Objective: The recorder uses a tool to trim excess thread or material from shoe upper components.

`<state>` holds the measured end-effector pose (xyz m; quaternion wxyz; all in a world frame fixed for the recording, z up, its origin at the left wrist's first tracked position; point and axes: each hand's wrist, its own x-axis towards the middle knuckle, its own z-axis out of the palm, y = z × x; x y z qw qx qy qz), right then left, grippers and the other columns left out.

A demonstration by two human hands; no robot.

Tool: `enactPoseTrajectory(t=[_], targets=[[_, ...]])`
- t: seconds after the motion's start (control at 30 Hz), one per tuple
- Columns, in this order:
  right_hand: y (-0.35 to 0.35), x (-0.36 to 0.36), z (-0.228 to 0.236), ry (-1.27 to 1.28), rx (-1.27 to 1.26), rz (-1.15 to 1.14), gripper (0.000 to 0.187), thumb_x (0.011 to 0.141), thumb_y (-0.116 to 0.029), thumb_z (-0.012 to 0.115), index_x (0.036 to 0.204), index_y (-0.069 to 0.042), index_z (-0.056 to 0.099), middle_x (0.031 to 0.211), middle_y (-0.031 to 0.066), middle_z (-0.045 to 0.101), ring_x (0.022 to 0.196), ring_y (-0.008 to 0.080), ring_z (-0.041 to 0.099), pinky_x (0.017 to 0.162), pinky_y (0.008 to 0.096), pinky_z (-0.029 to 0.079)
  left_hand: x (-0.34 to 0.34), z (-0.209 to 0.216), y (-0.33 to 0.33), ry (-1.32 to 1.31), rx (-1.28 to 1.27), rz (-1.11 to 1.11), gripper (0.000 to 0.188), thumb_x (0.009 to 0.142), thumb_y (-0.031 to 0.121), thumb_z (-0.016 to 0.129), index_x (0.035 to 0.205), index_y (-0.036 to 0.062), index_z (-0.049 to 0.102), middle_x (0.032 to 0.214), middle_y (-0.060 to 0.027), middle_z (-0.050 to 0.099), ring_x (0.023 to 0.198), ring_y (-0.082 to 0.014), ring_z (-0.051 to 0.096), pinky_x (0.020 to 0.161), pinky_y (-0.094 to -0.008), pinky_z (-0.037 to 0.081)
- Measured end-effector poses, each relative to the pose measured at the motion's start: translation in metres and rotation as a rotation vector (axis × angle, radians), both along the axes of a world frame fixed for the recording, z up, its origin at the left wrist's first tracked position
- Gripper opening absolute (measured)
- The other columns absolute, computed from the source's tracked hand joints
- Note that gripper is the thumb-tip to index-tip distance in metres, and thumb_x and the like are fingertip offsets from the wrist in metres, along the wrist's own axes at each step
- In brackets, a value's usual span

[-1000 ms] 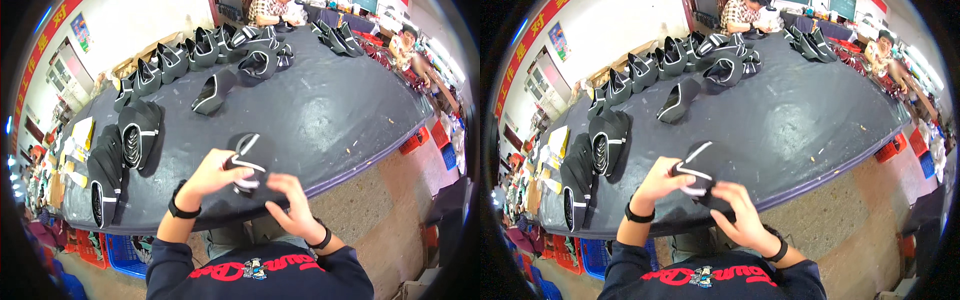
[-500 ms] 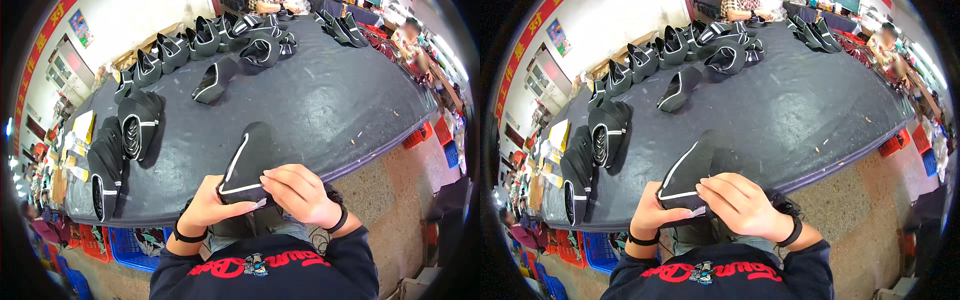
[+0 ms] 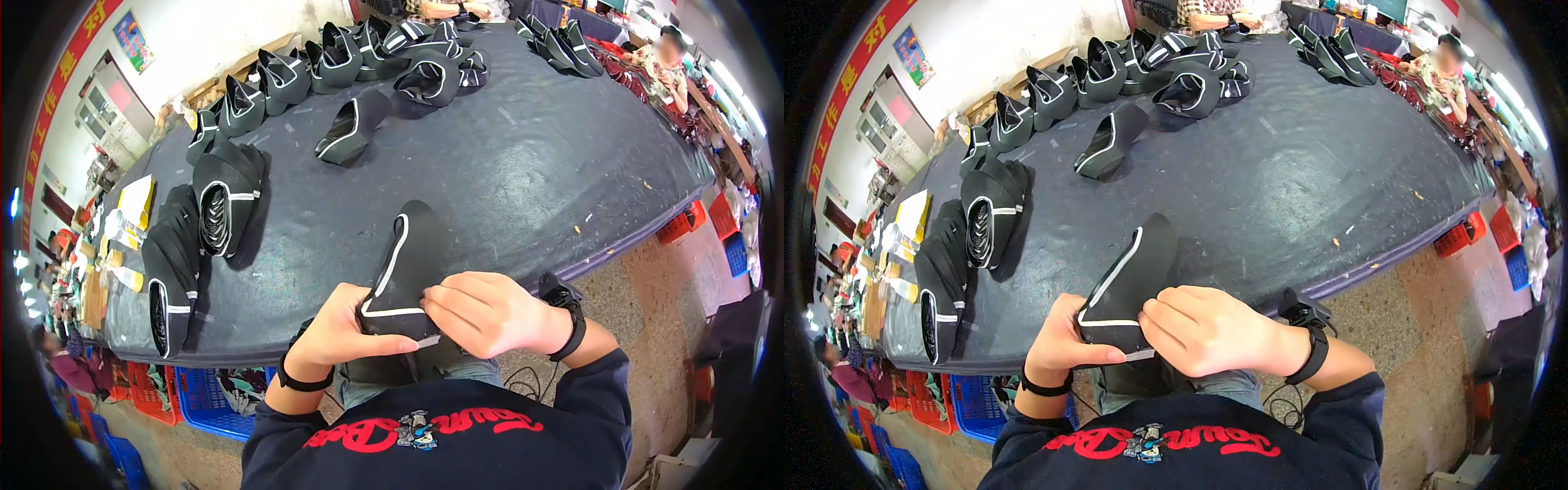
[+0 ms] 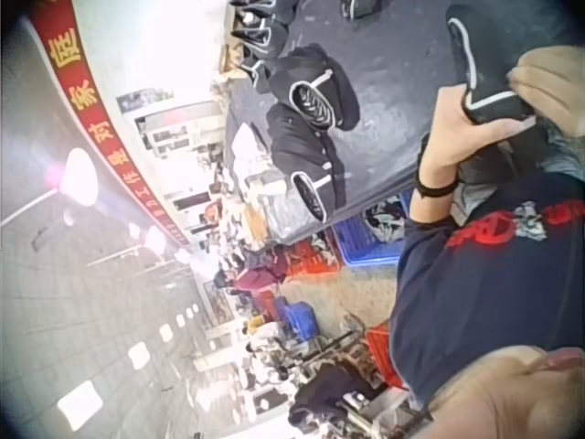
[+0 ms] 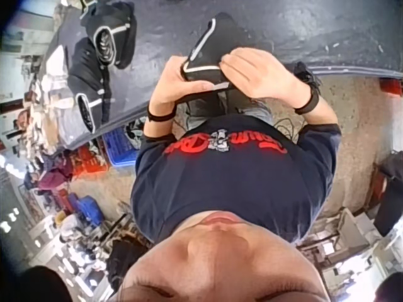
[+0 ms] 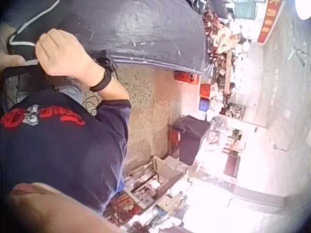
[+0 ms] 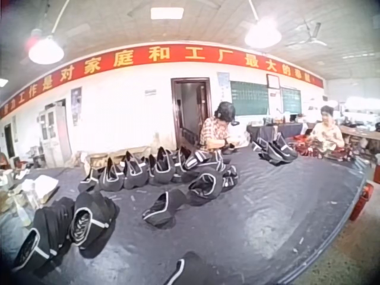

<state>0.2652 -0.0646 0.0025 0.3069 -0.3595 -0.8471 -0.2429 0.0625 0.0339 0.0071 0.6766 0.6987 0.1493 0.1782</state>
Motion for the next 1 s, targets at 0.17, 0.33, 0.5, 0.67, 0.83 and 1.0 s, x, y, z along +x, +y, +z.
enactPoseTrajectory(t=[0.17,0.33,0.5,0.67,0.83,1.0], targets=[[0.011,0.007,-0.002,0.362,-0.144,0.147,0.032,0.062,-0.001,0.068,0.092,0.007,0.06,0.09,0.0149,0.063,0.074,0.0259,0.062,0.066,0.0312,0.053,-0.005,0.003,0.006,-0.007,-0.002,0.029,0.027,0.07,0.002,0.076,0.094,-0.0037,0.065,0.087,-0.0053,0.068,0.08,-0.0078,0.06,0.071,-0.0222,0.047],[0.01,0.007,0.002,0.347,-0.174,0.195,0.029,0.064,-0.002,0.069,0.09,0.007,0.062,0.092,0.0147,0.063,0.074,0.0257,0.062,0.066,0.0319,0.054,-0.004,0.001,0.005,0.01,-0.023,0.047,0.026,0.07,0.002,0.075,0.094,-0.0036,0.065,0.087,-0.005,0.068,0.079,-0.0077,0.06,0.071,-0.0221,0.047],[0.004,0.006,0.007,0.096,-0.062,0.109,0.029,0.061,-0.006,0.063,0.087,0.008,0.063,0.092,0.0174,0.062,0.075,0.0239,0.063,0.066,0.0303,0.054,-0.003,0.0,0.005,0.028,-0.052,0.04,0.026,0.071,0.002,0.075,0.095,-0.0034,0.065,0.087,-0.0051,0.068,0.079,-0.0075,0.06,0.07,-0.0223,0.048],[0.006,0.006,0.004,0.077,-0.044,0.103,0.03,0.058,-0.007,0.062,0.084,0.009,0.063,0.09,0.0171,0.062,0.075,0.023,0.062,0.065,0.0294,0.054,0.0,-0.004,0.003,0.028,-0.031,0.051,0.025,0.072,0.002,0.074,0.095,-0.0026,0.065,0.086,-0.0048,0.068,0.079,-0.0072,0.06,0.07,-0.0223,0.048],[0.005,0.002,0.006,-0.08,0.023,0.024,0.027,0.057,-0.007,0.061,0.078,0.008,0.062,0.082,0.0128,0.06,0.068,0.0195,0.059,0.058,0.0272,0.05,0.002,-0.003,0.004,0.022,-0.004,0.043,0.024,0.073,0.003,0.074,0.095,-0.002,0.065,0.085,-0.0037,0.068,0.078,-0.0068,0.059,0.069,-0.0222,0.048],[0.012,0.004,0.007,0.093,-0.118,0.115,0.02,0.056,-0.005,0.062,0.073,0.002,0.054,0.074,0.0092,0.054,0.063,0.0192,0.055,0.054,0.0291,0.047,-0.006,-0.001,0.016,0.02,0.201,-0.273,0.027,0.072,0.012,0.078,0.09,-0.0032,0.064,0.081,-0.0077,0.067,0.072,-0.0098,0.059,0.065,-0.0238,0.046]])
